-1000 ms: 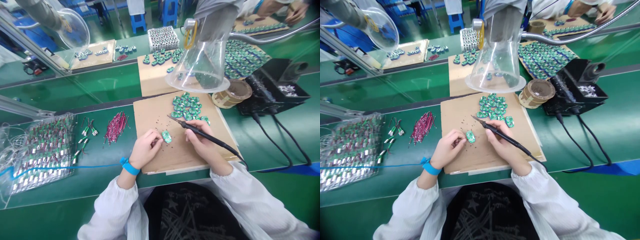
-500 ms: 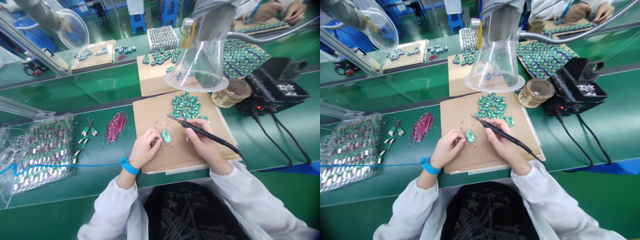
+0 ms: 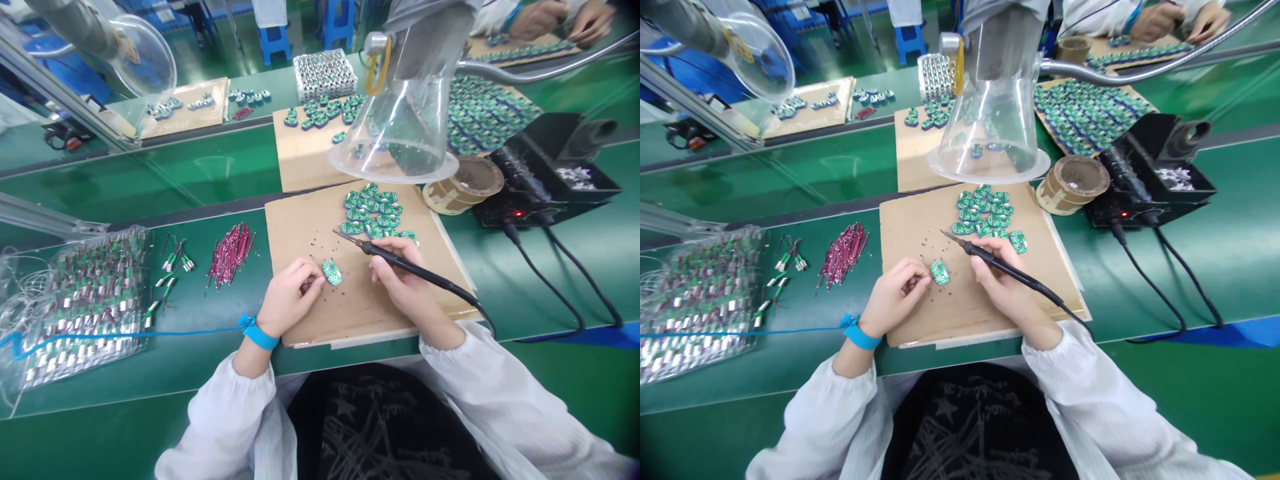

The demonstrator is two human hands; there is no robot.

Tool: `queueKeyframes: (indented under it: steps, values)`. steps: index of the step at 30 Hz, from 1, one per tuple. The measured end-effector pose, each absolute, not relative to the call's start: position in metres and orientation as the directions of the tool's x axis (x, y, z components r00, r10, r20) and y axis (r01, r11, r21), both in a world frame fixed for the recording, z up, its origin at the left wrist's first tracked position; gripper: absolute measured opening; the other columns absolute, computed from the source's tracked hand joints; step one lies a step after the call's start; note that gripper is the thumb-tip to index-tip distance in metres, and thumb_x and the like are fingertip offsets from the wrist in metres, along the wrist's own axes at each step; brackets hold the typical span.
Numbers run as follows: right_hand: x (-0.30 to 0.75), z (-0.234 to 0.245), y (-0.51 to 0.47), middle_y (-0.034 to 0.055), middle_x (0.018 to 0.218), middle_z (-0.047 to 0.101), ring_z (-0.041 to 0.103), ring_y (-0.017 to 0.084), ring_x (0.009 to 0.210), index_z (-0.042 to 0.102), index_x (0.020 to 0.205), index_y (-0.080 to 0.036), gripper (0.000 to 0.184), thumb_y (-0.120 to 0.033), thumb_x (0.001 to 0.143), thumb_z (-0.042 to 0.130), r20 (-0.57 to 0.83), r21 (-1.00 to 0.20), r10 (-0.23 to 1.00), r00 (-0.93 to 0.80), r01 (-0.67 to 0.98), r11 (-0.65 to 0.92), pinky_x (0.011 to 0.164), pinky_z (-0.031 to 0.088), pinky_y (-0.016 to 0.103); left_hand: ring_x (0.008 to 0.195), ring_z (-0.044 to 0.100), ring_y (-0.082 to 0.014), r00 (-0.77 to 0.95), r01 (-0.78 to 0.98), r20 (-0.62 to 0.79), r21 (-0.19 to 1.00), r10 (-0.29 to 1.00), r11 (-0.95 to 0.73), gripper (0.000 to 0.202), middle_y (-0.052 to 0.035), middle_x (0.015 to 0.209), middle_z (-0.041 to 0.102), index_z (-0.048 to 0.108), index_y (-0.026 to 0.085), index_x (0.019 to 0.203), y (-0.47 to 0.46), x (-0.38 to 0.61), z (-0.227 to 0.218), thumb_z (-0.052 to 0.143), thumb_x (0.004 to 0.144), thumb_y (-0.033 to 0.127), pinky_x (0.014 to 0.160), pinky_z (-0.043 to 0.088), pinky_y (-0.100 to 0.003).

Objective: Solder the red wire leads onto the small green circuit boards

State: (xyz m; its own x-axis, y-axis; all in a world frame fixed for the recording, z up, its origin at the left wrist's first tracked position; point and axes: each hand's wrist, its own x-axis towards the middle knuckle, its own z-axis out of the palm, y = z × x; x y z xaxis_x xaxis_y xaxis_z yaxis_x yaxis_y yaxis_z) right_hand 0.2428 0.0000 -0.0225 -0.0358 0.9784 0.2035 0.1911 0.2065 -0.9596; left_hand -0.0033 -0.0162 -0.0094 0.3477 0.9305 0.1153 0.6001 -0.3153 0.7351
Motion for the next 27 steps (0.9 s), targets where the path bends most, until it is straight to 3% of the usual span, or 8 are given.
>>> queueKeyframes:
  steps: [12, 27]
  values:
    - [0.2411, -0.0201, -0.0002, 0.0001, 0.085, 0.064, 0.061, 0.015, 0.063, 0.06, 0.119, -0.029, 0.024, -0.033, 0.096, 0.066, 0.2, -0.966, 0.979, -0.035, 0.159, 0.203, 0.063, 0.052, 0.034, 0.081, 0.059, -0.0141, 0.354, 0.599, 0.114, 0.734, 0.928, -0.319, 0.01, -0.0029, 0.101, 0.064, 0.064, 0.02, 0.097, -0.0166, -0.0039, -0.0084, 0.055, 0.102, 0.023, 0.075, 0.045, -0.029]
    - [0.24, -0.0185, -0.0004, -0.0003, 0.087, 0.064, 0.061, 0.015, 0.064, 0.059, 0.119, -0.028, 0.024, -0.033, 0.096, 0.066, 0.2, -0.968, 0.979, -0.032, 0.148, 0.202, 0.063, 0.052, 0.033, 0.081, 0.058, -0.0141, 0.361, 0.595, 0.106, 0.739, 0.927, -0.317, 0.011, -0.0031, 0.102, 0.064, 0.064, 0.02, 0.096, -0.0155, -0.0039, -0.0084, 0.055, 0.102, 0.024, 0.073, 0.046, -0.028]
